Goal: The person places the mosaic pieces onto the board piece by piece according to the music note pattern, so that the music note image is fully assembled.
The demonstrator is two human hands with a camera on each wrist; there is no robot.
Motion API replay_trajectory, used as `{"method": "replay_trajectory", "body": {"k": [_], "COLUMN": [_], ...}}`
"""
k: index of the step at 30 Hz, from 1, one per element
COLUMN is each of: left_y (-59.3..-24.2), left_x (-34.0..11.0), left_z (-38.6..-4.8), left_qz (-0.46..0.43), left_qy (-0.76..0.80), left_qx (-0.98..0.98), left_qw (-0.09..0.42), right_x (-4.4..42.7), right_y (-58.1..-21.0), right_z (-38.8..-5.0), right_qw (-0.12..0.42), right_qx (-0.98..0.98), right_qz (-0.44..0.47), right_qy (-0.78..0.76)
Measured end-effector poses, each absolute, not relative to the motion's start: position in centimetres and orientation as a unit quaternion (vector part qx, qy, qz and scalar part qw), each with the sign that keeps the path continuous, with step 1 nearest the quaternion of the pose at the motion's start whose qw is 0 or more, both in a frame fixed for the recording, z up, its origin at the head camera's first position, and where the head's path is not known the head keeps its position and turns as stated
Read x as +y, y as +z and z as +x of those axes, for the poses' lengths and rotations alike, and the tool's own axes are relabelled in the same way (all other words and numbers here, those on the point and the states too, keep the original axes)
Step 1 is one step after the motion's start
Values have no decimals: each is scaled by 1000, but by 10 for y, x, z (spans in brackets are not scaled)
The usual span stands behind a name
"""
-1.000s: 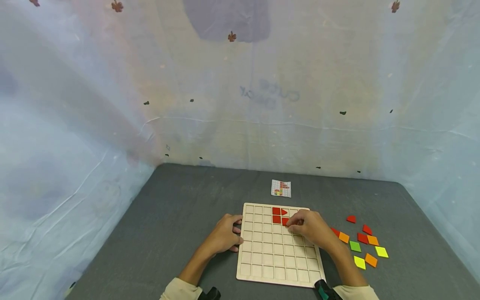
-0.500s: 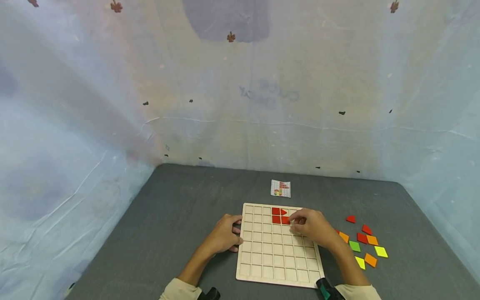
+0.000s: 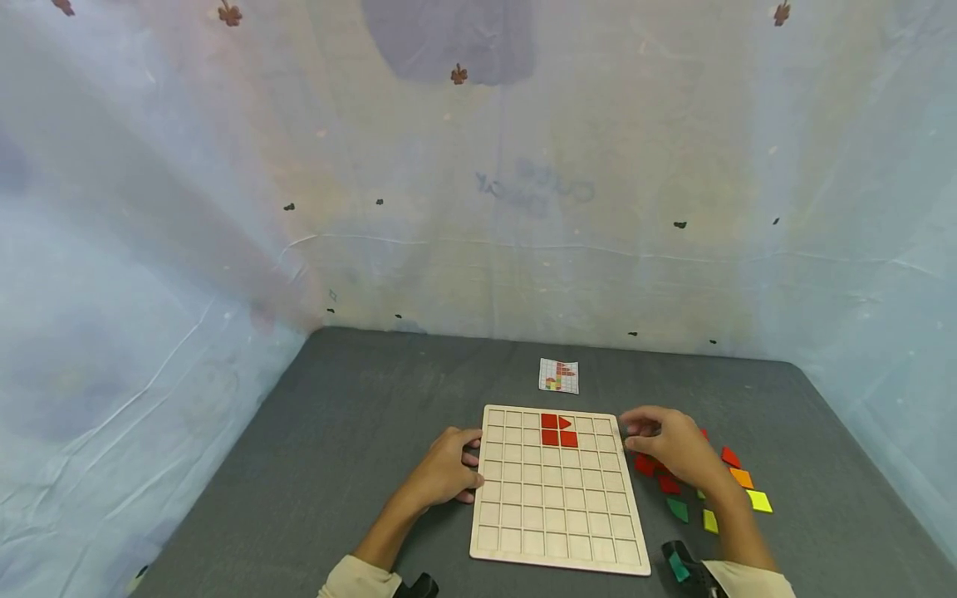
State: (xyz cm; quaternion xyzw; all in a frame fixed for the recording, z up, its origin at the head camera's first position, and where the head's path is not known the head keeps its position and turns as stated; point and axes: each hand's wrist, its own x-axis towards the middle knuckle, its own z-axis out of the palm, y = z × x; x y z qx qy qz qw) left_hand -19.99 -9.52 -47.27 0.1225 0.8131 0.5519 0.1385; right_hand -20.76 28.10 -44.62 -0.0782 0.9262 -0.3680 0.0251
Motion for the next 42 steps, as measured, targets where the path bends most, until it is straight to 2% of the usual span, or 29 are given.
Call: {"method": "replay_trajectory", "body": {"k": [6, 22, 30, 42], "left_y": [-474, -475, -474, -473], "left_x": [-95, -96, -95, -95], "left_z": [-200, -201, -201, -199], "left_qz": [123, 126, 124, 124], "left_qy": [551, 550, 551, 550], "left_qx": [814, 814, 814, 815], "left_qw": [137, 138, 138, 136], "right_x": [299, 314, 317, 311], "right_y": [-449, -457, -463, -462], "right_z": [-207, -209, -209, -210], "right_qw": [19, 43, 26, 38], "right_qx": [932, 943, 947, 947], "right_qz": [-67, -43, -65, -54], "right_qy": [-357, -327, -314, -313]}}
